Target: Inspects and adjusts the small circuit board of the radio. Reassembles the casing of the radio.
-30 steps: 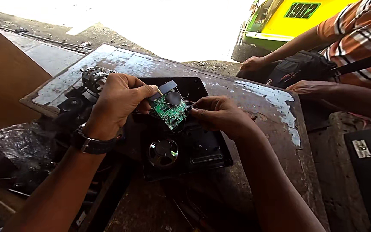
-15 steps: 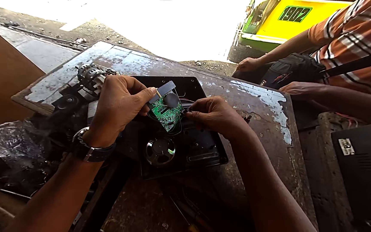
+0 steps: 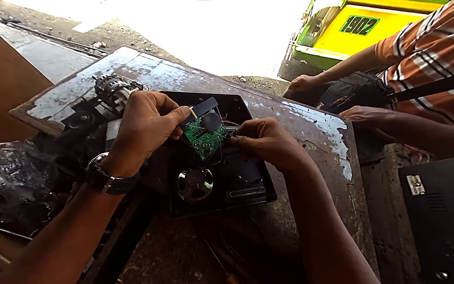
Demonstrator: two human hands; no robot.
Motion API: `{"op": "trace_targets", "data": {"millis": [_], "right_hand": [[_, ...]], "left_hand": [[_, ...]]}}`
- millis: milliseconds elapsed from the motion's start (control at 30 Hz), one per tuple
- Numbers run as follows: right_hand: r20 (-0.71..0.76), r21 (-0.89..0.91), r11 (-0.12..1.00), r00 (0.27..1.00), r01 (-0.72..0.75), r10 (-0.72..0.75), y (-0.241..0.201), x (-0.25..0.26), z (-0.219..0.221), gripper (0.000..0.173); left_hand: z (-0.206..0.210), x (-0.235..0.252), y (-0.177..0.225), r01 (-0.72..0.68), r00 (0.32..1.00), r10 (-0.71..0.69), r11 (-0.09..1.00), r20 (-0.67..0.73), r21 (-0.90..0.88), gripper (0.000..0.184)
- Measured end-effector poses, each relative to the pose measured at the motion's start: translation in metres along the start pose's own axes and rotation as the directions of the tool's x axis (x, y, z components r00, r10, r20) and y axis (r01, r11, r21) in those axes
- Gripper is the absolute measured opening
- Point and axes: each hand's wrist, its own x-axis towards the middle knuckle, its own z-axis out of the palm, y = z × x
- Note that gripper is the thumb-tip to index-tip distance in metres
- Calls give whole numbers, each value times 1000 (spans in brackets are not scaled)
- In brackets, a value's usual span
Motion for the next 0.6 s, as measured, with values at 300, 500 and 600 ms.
{"op": "trace_targets", "data": {"millis": [300, 500, 600], "right_hand": [[12, -7, 1000, 1000, -22, 22, -2, -2, 0, 11], [13, -24, 999, 999, -38, 38, -5, -4, -5, 12], [36, -76, 995, 997, -67, 70, -6, -6, -13, 12]], "left_hand": [[0, -2, 4, -10, 1000, 10, 999, -2, 33, 14], [0, -2, 6, -26, 1000, 26, 999, -4, 21, 14], [-1, -2, 6, -43, 999, 44, 999, -25, 17, 14]]}}
